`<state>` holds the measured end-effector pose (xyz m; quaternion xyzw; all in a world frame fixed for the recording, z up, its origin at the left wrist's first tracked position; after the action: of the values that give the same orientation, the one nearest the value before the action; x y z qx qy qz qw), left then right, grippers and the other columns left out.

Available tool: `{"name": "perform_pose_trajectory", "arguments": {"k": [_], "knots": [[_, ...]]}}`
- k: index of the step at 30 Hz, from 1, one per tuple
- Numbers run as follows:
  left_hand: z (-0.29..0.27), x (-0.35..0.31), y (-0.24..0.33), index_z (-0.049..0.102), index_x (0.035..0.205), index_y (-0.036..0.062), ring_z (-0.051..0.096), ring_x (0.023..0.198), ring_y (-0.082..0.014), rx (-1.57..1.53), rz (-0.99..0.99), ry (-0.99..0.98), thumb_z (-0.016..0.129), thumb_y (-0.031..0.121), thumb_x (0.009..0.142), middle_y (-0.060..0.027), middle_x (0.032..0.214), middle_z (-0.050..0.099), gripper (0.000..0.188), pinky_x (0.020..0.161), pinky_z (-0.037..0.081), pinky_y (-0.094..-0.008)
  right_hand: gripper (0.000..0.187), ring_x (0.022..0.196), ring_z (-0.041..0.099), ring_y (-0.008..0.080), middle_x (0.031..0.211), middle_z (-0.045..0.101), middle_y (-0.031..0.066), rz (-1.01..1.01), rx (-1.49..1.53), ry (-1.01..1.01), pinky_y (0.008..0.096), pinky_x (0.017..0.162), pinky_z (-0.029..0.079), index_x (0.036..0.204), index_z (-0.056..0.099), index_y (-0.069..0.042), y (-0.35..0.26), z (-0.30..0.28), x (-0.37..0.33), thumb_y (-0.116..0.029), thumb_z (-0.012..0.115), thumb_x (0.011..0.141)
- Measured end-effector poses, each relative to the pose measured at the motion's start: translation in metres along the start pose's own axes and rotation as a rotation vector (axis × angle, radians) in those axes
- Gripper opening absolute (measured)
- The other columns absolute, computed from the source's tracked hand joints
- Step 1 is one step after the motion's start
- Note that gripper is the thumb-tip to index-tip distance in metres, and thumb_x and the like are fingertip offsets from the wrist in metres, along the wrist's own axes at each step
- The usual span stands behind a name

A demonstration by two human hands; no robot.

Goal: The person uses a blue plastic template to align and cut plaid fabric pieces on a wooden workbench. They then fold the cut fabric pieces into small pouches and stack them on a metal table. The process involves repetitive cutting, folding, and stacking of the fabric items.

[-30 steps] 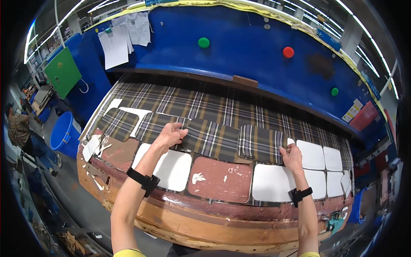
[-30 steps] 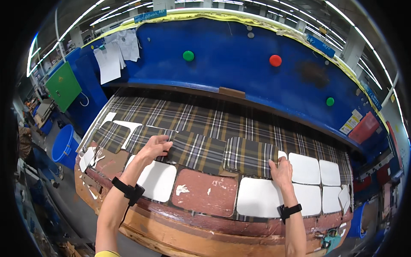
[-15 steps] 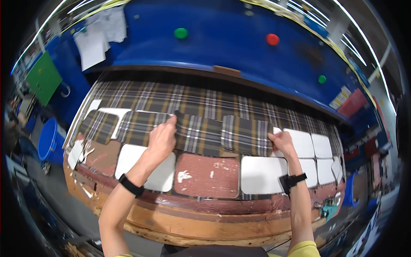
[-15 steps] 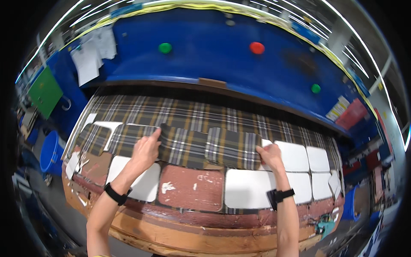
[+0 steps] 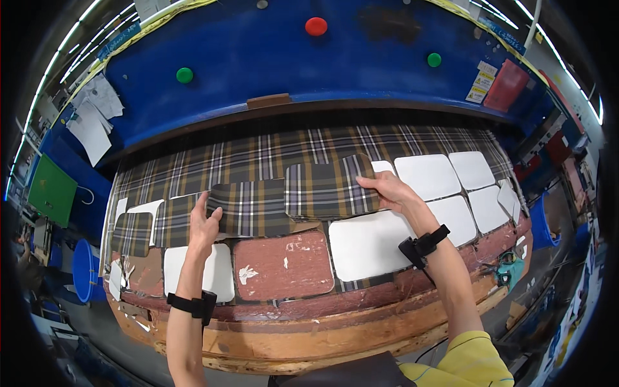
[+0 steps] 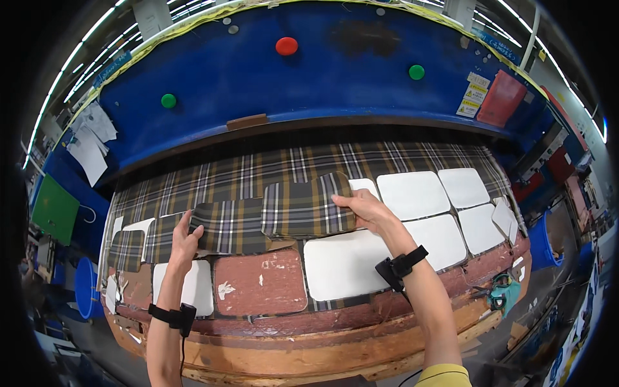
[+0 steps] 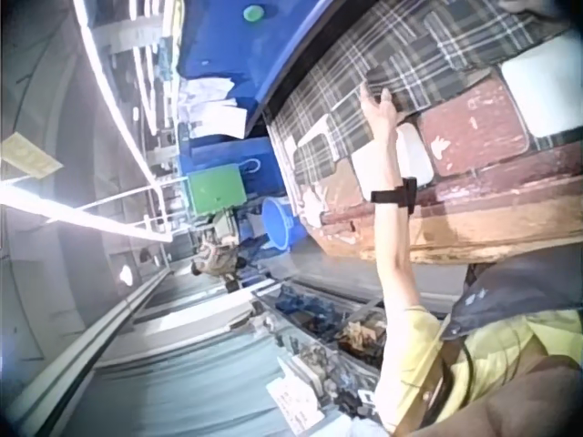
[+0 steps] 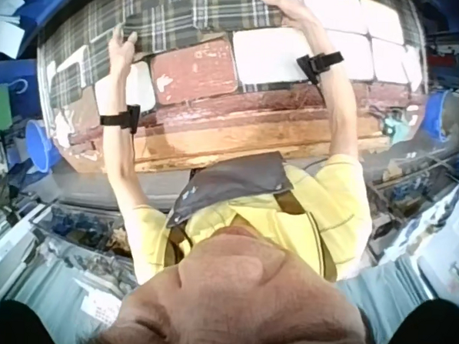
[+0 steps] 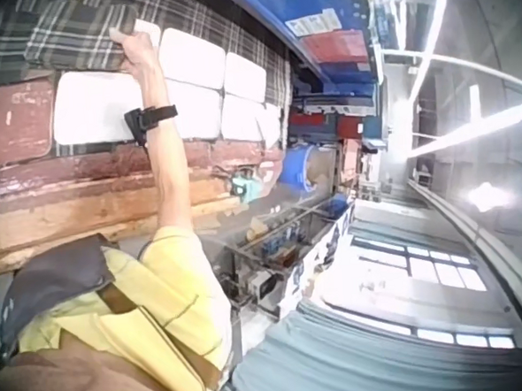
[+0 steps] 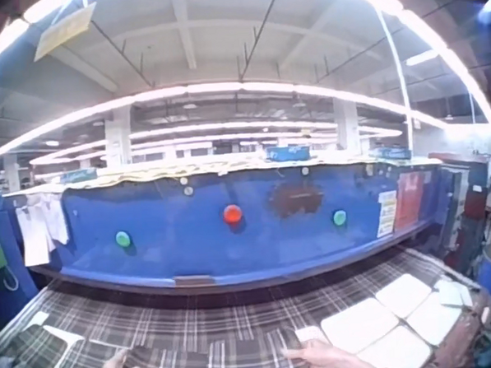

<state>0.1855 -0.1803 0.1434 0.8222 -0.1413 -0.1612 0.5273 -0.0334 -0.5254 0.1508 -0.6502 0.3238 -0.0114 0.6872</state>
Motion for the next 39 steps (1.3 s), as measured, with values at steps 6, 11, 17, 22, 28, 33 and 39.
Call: {"name": "perform_pose_trajectory", "arguments": {"k": [6,11,17,22,28,33,39], "knots": [[-0.017,-0.023,0.074,0.041,0.145,0.0012,0.039,0.14,-0.0303,0.259,0.542,0.218,0.049,-0.006,0.092,-0.0199,0.148,0.044,0.054,0.117,0.029,-0.0392,0.028,0.088,0.068,0.0154,0.103,0.067,0.0116,-0.141,0.244,0.027,0.0301,0.08,0.059,0.114,0.055,0.007,-0.004,-0.001,-0.027,-0.013,0.06,0.095],[-0.007,-0.052,0.139,0.042,0.144,-0.0014,0.044,0.136,-0.0254,-0.184,0.616,0.109,0.054,-0.003,0.091,-0.0182,0.145,0.047,0.053,0.115,0.031,-0.0373,0.024,0.083,0.07,0.0152,0.102,0.067,0.0137,-0.046,0.287,0.009,0.0276,0.075,0.061,0.11,0.055,0.008,0.019,-0.037,-0.042,-0.011,0.058,0.096],[0.114,-0.058,0.098,0.024,0.152,0.0008,0.028,0.145,-0.0332,-0.15,0.352,-0.182,0.054,0.011,0.095,-0.0217,0.154,0.031,0.065,0.118,0.024,-0.0399,0.051,0.09,0.07,0.018,0.109,0.067,0.0085,0.019,0.542,-0.232,0.0291,0.076,0.06,0.129,0.05,0.003,0.06,-0.075,-0.05,-0.042,0.047,0.102],[0.13,-0.071,0.064,0.009,0.153,-0.0023,0.033,0.14,-0.0425,0.116,0.385,-0.352,0.054,0.028,0.098,-0.0332,0.149,0.031,0.078,0.116,0.029,-0.0447,0.046,0.1,0.066,0.0209,0.118,0.065,0.0115,-0.011,0.446,0.078,0.0338,0.084,0.057,0.127,0.054,0.003,0.038,-0.02,-0.066,-0.033,0.058,0.098],[-0.009,-0.004,0.002,0.047,0.138,-0.0014,0.052,0.126,-0.0376,0.569,0.358,0.104,0.066,0.028,0.09,-0.0266,0.136,0.052,0.059,0.107,0.041,-0.0419,0.038,0.091,0.067,0.0179,0.106,0.069,0.0112,-0.134,0.227,0.118,0.0302,0.082,0.055,0.117,0.06,0.006,0.042,-0.023,-0.069,-0.014,0.073,0.087],[-0.153,0.028,-0.085,0.054,0.13,-0.0031,0.061,0.114,-0.0343,0.726,-0.027,0.426,0.074,0.026,0.082,-0.0228,0.119,0.064,0.06,0.096,0.049,-0.0441,0.029,0.081,0.064,0.0144,0.096,0.069,0.0086,-0.329,0.0,0.209,0.0275,0.075,0.052,0.106,0.065,0.006,-0.01,-0.014,-0.09,-0.014,0.07,0.085],[-0.186,0.038,-0.103,0.062,0.122,-0.006,0.069,0.096,-0.0257,0.267,0.041,0.228,0.077,0.019,0.076,-0.018,0.099,0.071,0.055,0.086,0.053,-0.0344,0.032,0.086,0.064,0.0124,0.1,0.067,0.0067,-0.457,-0.15,0.241,0.028,0.078,0.052,0.115,0.061,0.004,-0.078,0.041,-0.101,-0.013,0.067,0.088]]}}
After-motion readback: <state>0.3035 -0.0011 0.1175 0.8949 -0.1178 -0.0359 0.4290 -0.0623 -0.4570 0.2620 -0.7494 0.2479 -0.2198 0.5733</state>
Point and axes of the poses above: each hand's wrist, its own x-axis towards the middle knuckle, its own z-axis out of the palm, y = z × x, the point moved 1 cm from there along x, towards the middle knuckle
